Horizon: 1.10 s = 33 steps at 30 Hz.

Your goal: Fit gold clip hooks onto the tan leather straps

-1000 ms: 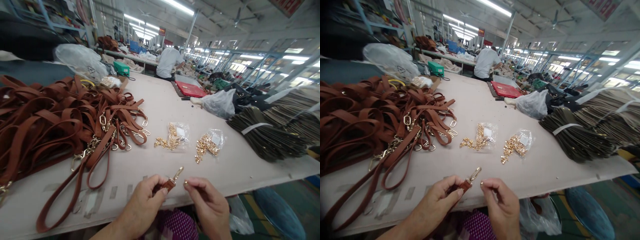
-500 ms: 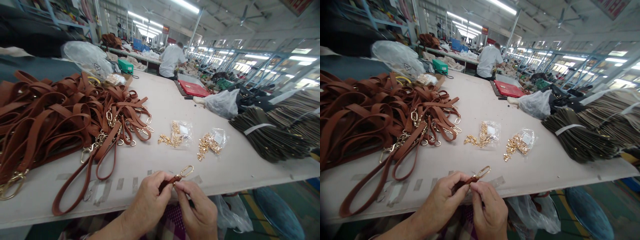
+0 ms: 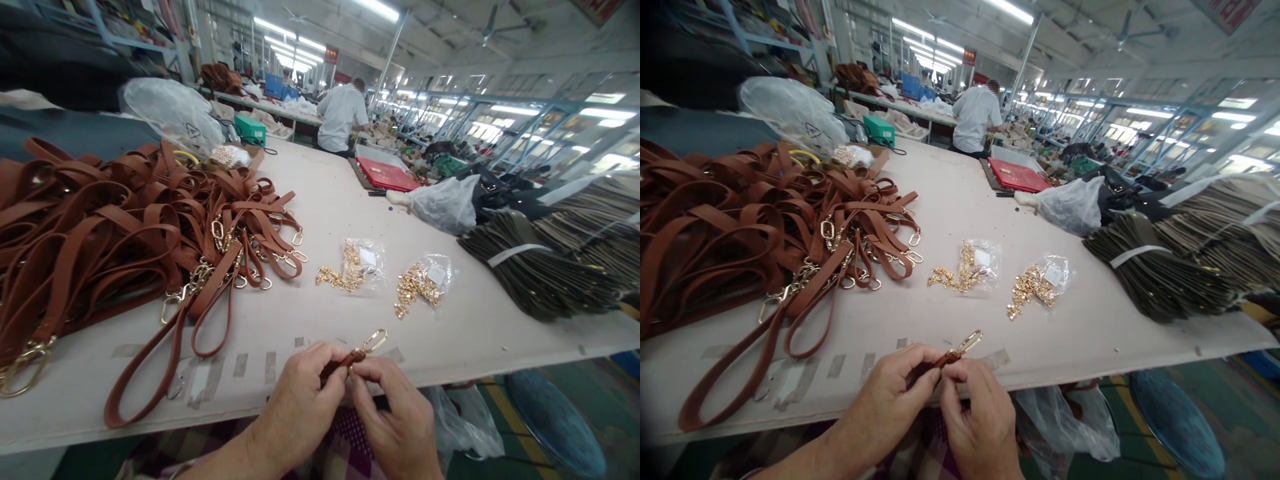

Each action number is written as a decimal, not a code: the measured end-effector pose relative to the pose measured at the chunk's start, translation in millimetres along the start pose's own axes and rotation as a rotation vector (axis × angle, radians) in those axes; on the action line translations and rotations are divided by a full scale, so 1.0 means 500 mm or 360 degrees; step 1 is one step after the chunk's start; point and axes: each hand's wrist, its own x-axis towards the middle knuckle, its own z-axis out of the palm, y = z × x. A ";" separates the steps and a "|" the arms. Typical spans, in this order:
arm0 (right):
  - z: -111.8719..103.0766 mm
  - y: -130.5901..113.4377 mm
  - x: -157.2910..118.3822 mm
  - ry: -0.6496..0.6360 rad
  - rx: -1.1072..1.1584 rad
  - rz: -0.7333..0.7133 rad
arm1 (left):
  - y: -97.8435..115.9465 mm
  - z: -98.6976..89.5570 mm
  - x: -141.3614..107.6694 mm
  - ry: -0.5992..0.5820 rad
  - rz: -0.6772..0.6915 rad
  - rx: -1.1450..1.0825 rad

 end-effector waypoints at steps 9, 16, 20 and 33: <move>0.007 0.017 -0.017 0.0034 -0.0066 -0.0060 | -0.011 0.007 0.004 0.0023 -0.0048 -0.0112; 0.010 0.018 -0.017 0.0067 0.0189 0.0129 | -0.015 0.009 0.004 0.0024 -0.0037 -0.0092; 0.019 0.019 -0.022 0.0132 0.0229 0.0169 | -0.017 0.008 0.005 0.0012 0.0043 -0.0019; 0.008 0.002 -0.043 0.0151 0.1028 0.1112 | -0.035 0.035 0.004 -0.0276 0.0178 0.0248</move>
